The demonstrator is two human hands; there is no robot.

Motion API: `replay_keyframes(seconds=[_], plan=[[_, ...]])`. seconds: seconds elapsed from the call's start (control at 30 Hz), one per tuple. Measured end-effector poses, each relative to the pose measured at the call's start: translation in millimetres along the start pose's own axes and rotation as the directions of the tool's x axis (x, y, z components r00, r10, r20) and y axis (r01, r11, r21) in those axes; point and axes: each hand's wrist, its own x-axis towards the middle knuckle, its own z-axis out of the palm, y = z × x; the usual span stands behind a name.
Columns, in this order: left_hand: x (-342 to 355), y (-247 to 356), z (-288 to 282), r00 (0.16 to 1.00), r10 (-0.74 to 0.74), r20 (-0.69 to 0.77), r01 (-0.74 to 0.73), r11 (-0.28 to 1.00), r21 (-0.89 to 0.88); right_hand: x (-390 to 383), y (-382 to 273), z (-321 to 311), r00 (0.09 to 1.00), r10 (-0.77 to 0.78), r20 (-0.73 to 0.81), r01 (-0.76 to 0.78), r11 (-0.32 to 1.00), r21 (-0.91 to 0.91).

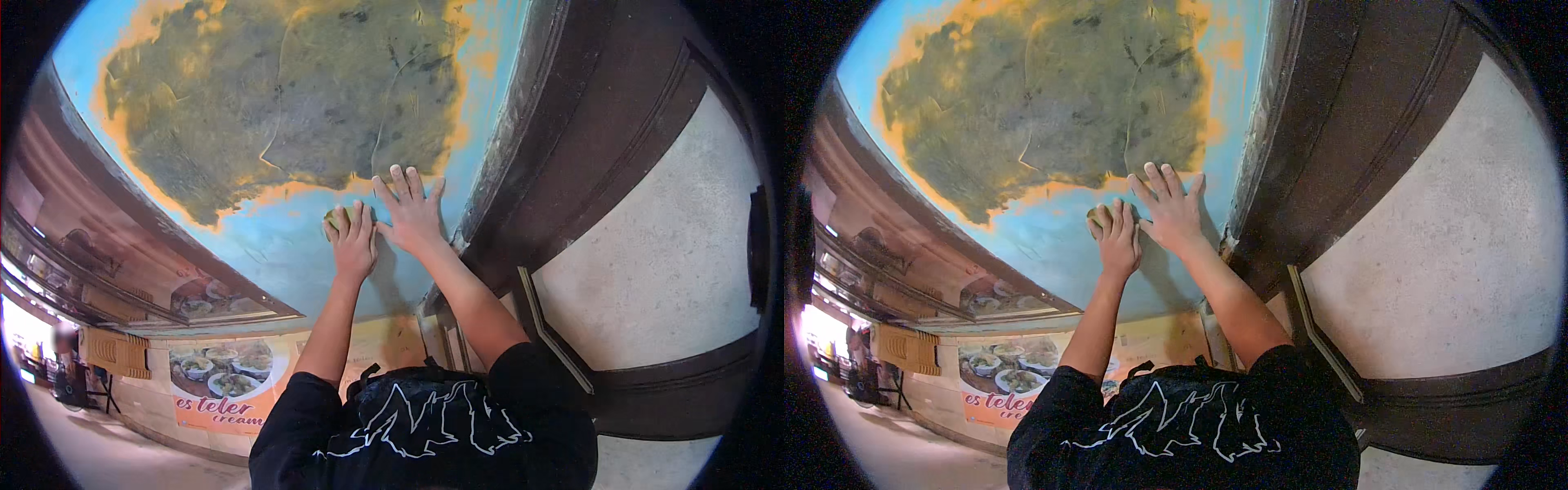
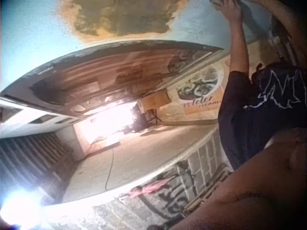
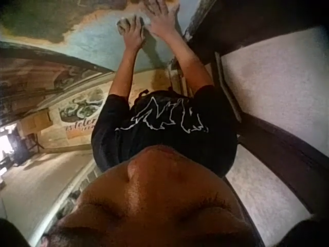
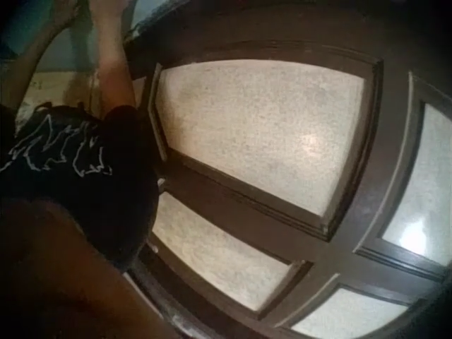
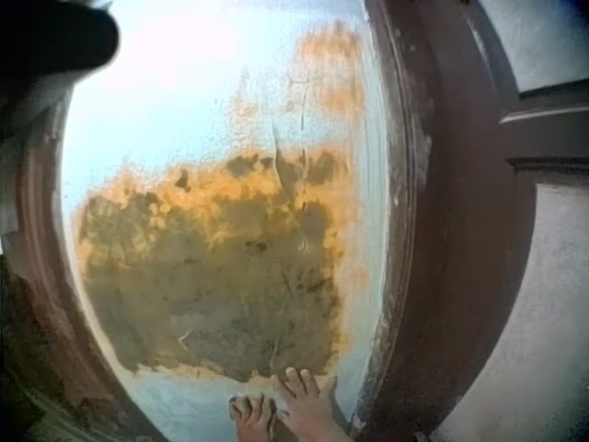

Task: The recorder is sanding a blue-painted surface with a yellow piece of sandpaper.

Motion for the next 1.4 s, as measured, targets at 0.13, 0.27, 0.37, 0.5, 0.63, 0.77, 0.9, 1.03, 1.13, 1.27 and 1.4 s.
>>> replay_keyframes(seconds=[0.13, 0.27, 0.37, 0.5, 0.63, 0.77, 0.9, 1.03, 1.13, 1.27, 1.4], plan=[[5, 12, 1, 0.998, -0.051, 0.031, 0.052, 0.997, -0.058, -4, 5, -2, 0.999, -0.031, 0.022, 0.031, 1.0, 0.006], [32, 26, -8, 0.999, -0.049, 0.006, 0.049, 0.996, -0.075, -5, 7, -2, 1.0, 0.01, -0.024, -0.011, 0.998, -0.06], [21, 23, -4, 0.999, -0.045, 0.006, 0.045, 0.994, -0.104, -7, 7, -6, 1.0, -0.007, -0.014, 0.007, 0.999, -0.046], [9, 22, 2, 1.0, -0.002, -0.011, 0.001, 0.997, -0.076, -10, 9, -11, 0.999, -0.042, -0.02, 0.042, 0.999, 0.003], [48, 48, -8, 0.999, -0.017, -0.034, 0.013, 0.993, -0.121, -15, 24, -3, 0.998, 0.032, -0.052, -0.034, 0.998, -0.052], [43, 50, 3, 0.998, -0.042, -0.036, 0.038, 0.994, -0.098, -17, 34, -12, 0.991, 0.112, -0.076, -0.113, 0.993, -0.013], [9, 45, 28, 0.999, -0.028, -0.026, 0.025, 0.996, -0.086, -20, 45, -5, 0.996, 0.083, 0.018, -0.083, 0.997, -0.007], [24, 59, 32, 0.999, -0.027, -0.046, 0.022, 0.994, -0.106, -24, 57, -1, 0.99, 0.082, 0.116, -0.074, 0.995, -0.073], [40, 66, 30, 0.999, -0.024, -0.037, 0.021, 0.995, -0.099, -25, 63, 7, 0.992, 0.089, 0.085, -0.081, 0.992, -0.093], [18, 54, 40, 0.999, -0.022, -0.023, 0.02, 0.997, -0.08, -23, 60, 3, 0.991, 0.072, 0.11, -0.066, 0.996, -0.057], [11, 52, 40, 1.0, 0.0, -0.014, -0.001, 0.999, -0.046, -23, 62, 8, 0.994, 0.072, 0.079, -0.074, 0.997, 0.012]])
